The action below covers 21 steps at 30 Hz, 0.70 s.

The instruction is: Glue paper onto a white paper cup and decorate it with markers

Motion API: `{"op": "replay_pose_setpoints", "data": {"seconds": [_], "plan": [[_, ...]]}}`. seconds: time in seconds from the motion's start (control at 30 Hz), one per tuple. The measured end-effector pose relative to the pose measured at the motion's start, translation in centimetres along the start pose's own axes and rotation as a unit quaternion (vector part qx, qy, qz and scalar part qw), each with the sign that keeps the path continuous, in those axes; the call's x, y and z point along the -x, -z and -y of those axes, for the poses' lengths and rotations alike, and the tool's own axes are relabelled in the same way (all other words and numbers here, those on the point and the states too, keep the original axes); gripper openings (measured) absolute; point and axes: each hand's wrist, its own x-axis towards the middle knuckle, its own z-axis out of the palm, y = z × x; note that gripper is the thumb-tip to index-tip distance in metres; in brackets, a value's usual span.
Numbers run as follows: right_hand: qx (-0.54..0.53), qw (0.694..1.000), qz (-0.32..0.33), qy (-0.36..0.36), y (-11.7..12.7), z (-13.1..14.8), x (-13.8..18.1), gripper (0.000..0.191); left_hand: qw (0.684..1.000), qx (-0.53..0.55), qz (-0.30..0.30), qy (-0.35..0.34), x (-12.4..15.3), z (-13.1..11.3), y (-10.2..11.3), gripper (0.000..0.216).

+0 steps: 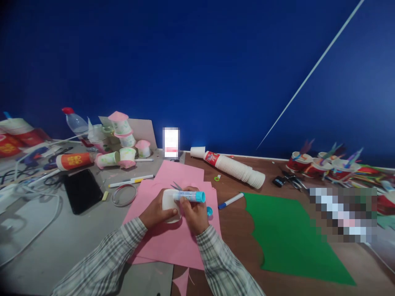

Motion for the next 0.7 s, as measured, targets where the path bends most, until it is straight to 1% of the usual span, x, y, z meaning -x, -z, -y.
{"op": "replay_pose_setpoints", "data": {"seconds": [0.27,0.4,0.53,0.7], "plan": [[0.009,1.000,0.002,0.006,-0.10,0.31,0.02,0.014,1.000,0.007,0.005,-0.005,0.10,-0.16,0.01,0.053],[0.020,1.000,-0.002,0.008,0.04,-0.03,-0.18,0.014,0.999,0.023,0.022,-0.004,0.25,-0.09,0.05,0.054],[0.028,0.999,-0.015,-0.008,0.25,-0.20,-0.47,0.015,1.000,0.008,0.026,-0.009,0.36,0.03,0.13,0.054],[0.012,0.999,-0.012,-0.040,0.54,-0.58,-0.68,0.017,1.000,0.000,0.029,-0.008,0.45,-0.11,0.14,0.057]]}}
